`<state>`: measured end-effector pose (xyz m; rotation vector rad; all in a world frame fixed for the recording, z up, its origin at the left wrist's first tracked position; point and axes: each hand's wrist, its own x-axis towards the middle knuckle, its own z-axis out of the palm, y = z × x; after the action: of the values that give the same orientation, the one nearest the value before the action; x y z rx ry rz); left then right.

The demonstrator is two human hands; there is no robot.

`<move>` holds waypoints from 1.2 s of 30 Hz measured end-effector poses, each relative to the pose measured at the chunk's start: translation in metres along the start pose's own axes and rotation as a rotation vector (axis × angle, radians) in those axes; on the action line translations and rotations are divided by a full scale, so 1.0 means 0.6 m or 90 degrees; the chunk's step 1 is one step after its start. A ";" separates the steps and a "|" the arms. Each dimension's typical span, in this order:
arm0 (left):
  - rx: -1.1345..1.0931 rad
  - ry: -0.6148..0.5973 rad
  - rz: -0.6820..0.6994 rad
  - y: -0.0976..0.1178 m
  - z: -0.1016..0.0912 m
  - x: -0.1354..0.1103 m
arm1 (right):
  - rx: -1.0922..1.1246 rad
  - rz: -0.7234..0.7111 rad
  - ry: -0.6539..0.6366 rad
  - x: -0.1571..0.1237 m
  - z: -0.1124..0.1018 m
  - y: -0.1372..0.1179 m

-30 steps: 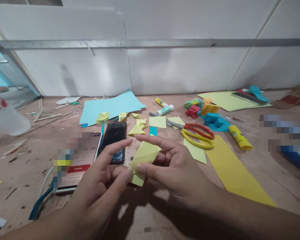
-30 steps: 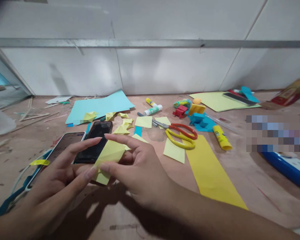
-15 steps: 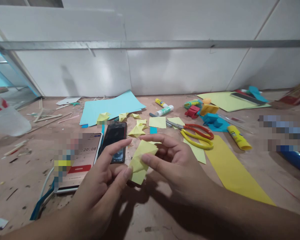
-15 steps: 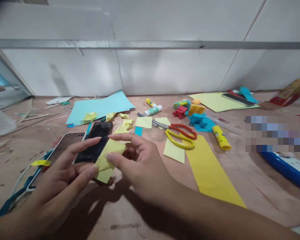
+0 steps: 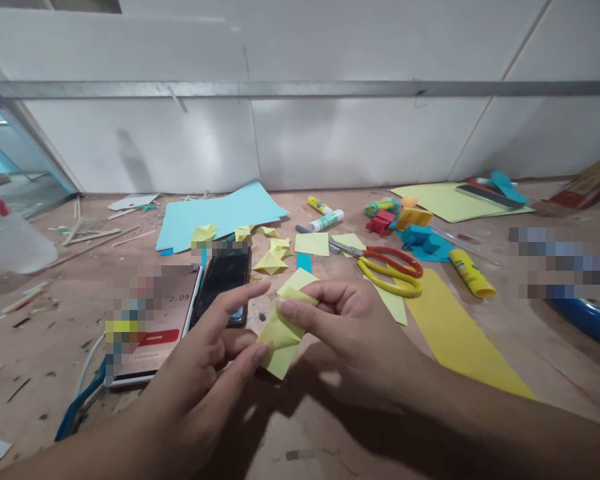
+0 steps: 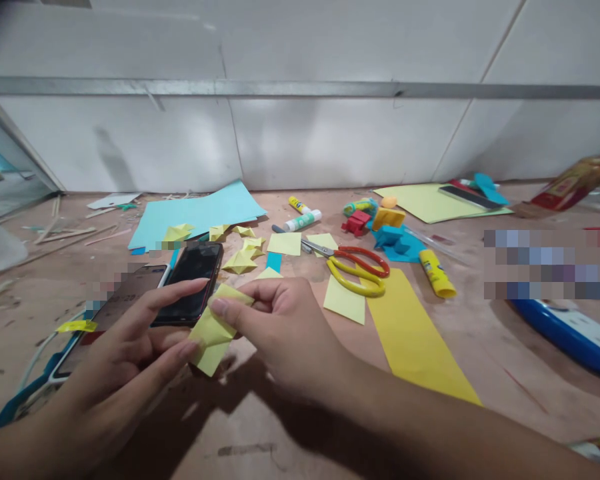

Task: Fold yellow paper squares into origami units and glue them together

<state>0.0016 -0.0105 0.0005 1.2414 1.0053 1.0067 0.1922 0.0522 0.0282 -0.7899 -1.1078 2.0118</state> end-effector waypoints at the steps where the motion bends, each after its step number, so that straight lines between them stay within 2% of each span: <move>1: -0.002 0.004 0.000 0.001 0.001 0.000 | -0.007 -0.010 0.008 0.000 0.001 0.000; 5: -0.030 0.050 -0.015 0.009 0.009 -0.002 | -0.056 -0.031 0.049 0.002 0.004 0.004; 8: -0.032 0.075 -0.029 0.017 0.016 -0.003 | -0.111 -0.004 0.042 0.003 0.006 0.008; 12: -0.050 0.107 -0.037 0.023 0.021 -0.002 | -0.150 -0.043 0.027 0.005 0.004 0.011; 19: -0.084 0.076 -0.053 0.025 0.022 -0.005 | -0.123 -0.049 0.023 0.002 0.006 0.012; 23: -0.053 0.102 -0.040 0.029 0.021 -0.003 | -0.154 -0.080 0.020 -0.005 0.005 0.008; 26: -0.071 0.124 -0.037 0.034 0.018 -0.001 | -0.244 -0.137 0.032 -0.004 -0.009 0.001; 29: -0.093 0.138 -0.026 0.039 0.013 -0.001 | -0.359 -0.257 0.081 0.001 -0.028 -0.010; 31: -0.088 0.136 -0.022 0.039 0.008 -0.001 | -0.388 -0.322 0.094 0.005 -0.036 -0.016; 36: -0.125 0.050 -0.008 0.028 -0.012 -0.002 | -0.443 -0.349 0.025 0.004 -0.036 -0.016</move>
<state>-0.0063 -0.0089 0.0166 1.0403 0.9489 1.1229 0.2099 0.0677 0.0266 -0.7352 -1.8031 1.1470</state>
